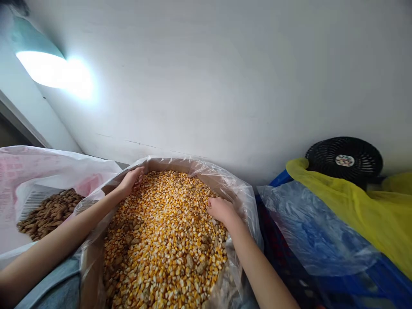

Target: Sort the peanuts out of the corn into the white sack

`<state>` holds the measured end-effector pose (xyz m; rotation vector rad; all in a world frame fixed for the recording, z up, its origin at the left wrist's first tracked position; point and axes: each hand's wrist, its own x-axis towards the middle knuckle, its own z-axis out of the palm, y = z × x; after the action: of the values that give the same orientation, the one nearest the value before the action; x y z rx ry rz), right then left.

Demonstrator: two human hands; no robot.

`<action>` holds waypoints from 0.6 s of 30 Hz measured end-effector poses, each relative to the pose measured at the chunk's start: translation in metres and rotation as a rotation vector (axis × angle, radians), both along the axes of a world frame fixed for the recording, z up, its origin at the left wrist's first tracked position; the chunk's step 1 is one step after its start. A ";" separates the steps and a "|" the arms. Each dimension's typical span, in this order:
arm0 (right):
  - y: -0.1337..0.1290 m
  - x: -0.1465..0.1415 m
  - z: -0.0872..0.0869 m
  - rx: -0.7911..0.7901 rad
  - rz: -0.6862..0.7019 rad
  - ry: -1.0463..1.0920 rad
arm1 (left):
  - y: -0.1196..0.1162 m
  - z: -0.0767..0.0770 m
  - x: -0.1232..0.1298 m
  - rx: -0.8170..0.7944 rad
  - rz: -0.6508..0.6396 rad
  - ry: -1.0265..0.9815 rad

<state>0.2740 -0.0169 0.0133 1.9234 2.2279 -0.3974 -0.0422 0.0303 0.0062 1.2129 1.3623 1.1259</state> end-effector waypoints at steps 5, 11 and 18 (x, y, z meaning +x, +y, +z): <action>0.001 0.001 0.005 0.064 -0.068 0.048 | -0.020 0.014 -0.006 0.234 0.030 0.836; 0.004 0.000 0.001 0.119 -0.056 0.172 | -0.058 0.005 -0.021 0.084 -0.208 1.285; 0.005 0.001 -0.002 0.140 -0.046 0.255 | -0.055 -0.010 -0.021 0.093 -0.243 1.192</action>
<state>0.2751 -0.0115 0.0117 2.1030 2.4309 -0.5343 -0.0635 -0.0251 -0.0033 2.2026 1.9053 0.2047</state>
